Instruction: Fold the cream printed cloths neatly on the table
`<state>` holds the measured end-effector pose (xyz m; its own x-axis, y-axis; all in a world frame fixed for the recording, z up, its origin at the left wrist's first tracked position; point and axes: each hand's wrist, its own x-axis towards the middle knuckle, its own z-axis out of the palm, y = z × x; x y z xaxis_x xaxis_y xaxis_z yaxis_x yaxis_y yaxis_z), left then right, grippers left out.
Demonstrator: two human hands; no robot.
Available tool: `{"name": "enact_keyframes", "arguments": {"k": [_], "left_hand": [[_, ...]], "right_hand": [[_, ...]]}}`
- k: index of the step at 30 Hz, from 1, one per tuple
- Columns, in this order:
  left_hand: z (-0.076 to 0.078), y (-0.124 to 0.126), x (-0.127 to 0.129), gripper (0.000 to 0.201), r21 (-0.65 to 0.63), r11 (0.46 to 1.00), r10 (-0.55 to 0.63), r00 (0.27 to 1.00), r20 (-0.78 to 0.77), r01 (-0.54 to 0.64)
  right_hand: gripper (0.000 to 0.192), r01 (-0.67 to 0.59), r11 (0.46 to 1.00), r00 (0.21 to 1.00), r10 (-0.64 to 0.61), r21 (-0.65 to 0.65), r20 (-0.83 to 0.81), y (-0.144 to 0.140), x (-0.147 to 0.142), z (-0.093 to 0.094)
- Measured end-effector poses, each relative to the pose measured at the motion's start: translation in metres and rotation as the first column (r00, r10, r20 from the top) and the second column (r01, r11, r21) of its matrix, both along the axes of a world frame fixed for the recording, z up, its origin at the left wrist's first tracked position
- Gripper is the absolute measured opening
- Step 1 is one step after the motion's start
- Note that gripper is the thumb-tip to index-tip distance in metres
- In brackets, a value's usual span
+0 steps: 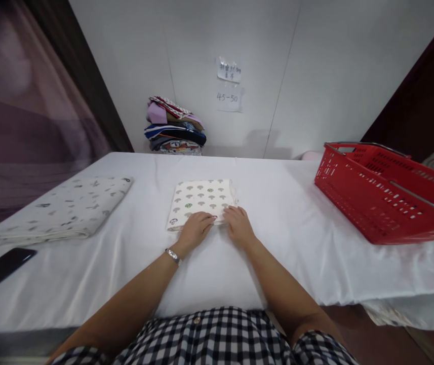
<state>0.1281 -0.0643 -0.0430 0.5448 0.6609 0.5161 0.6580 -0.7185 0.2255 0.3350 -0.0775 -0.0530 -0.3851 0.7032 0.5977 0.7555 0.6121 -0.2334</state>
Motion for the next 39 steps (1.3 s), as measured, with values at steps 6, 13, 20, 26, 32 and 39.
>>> {"name": "enact_keyframes", "arguments": {"k": [6,13,20,26,32,39], "left_hand": [[0.002,0.0,-0.014,0.023,-0.022,0.999,0.03,0.999,-0.027,-0.03],[0.0,0.002,-0.058,0.024,-0.073,0.985,0.161,0.986,0.041,-0.157],[0.001,-0.004,-0.081,0.025,-0.119,0.974,0.207,0.971,0.12,-0.192],[-0.001,-0.002,-0.084,0.021,-0.154,0.965,0.242,0.948,0.208,-0.213],[-0.003,0.0,-0.085,0.022,-0.216,0.959,0.234,0.943,0.235,-0.184],[-0.002,-0.011,-0.098,0.02,-0.343,0.895,0.401,0.853,0.333,-0.287]], "right_hand": [[0.043,-0.057,0.99,0.994,0.068,-0.132,0.084,-0.002,-0.008,0.002],[0.041,-0.064,0.988,0.995,0.073,-0.139,0.062,0.0,-0.004,-0.002],[0.042,-0.044,0.996,0.995,0.051,-0.081,0.083,-0.006,-0.018,0.004],[0.034,-0.105,0.991,0.994,0.108,-0.079,0.033,0.001,-0.02,0.001],[0.033,-0.097,0.992,0.995,0.096,-0.08,-0.012,0.0,-0.021,0.0],[0.029,-0.067,0.994,0.998,0.066,-0.087,-0.019,0.003,-0.034,0.009]]}}
